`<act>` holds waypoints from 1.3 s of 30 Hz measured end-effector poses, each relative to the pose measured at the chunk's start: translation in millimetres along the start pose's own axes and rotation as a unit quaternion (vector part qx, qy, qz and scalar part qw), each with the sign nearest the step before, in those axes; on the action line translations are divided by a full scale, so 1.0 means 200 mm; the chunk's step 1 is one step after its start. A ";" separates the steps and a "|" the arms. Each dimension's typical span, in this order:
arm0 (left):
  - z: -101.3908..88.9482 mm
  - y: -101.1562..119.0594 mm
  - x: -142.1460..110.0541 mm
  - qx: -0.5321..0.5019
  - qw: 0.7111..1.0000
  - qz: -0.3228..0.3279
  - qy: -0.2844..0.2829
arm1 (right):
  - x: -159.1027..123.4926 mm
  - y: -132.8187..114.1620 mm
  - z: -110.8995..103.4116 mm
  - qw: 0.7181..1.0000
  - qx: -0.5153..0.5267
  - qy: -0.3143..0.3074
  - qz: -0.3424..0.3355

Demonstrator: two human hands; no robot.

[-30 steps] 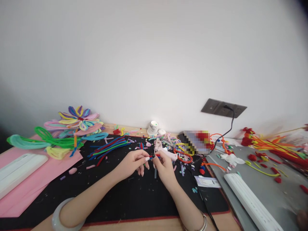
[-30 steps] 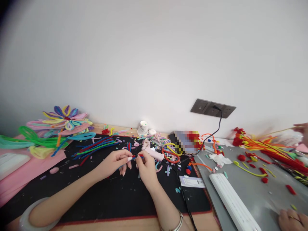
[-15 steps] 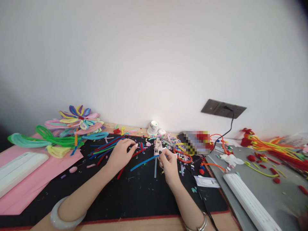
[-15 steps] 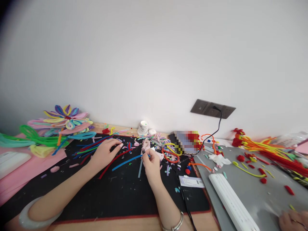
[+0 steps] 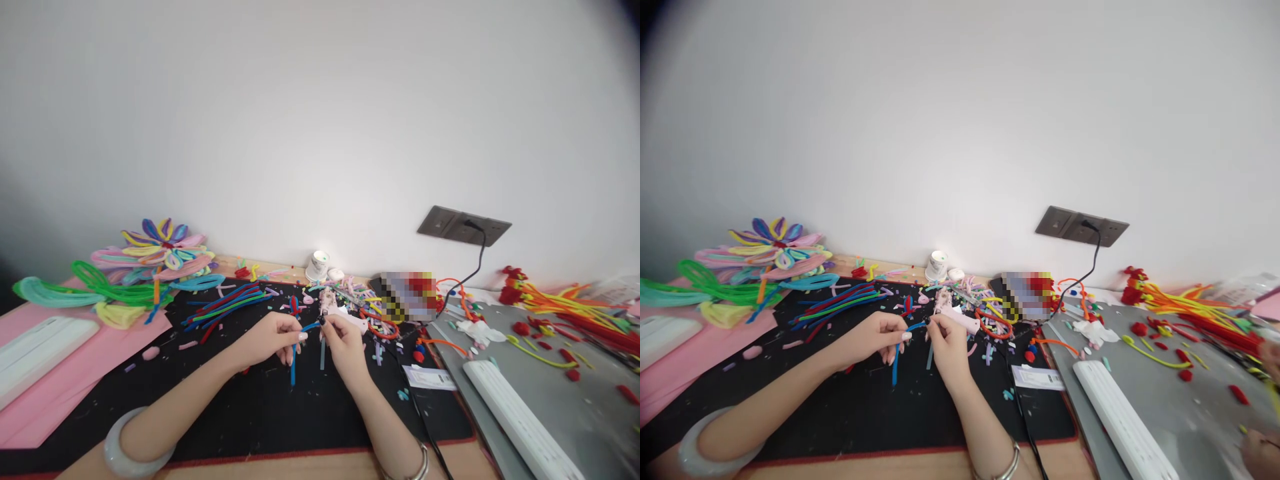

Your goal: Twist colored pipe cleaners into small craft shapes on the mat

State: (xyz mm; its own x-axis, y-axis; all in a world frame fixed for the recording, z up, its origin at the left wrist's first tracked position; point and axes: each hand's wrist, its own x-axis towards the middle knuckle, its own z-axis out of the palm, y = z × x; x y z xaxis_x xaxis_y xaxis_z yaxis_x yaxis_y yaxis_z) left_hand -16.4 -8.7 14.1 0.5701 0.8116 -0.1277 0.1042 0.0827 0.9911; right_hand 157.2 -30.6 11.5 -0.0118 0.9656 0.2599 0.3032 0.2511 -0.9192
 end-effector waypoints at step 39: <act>-0.04 -0.01 0.03 -0.161 0.972 0.008 0.169 | 0.00 0.02 -0.02 0.970 -0.185 -0.029 -0.155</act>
State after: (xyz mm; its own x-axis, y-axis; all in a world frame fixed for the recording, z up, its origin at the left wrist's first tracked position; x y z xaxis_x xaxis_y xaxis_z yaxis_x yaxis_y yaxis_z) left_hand -20.7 0.6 11.6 0.2636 0.9534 -0.1466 -0.1947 0.2014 0.9600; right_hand 162.9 -30.6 9.0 -0.2062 0.8529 0.4796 0.5976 0.4979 -0.6285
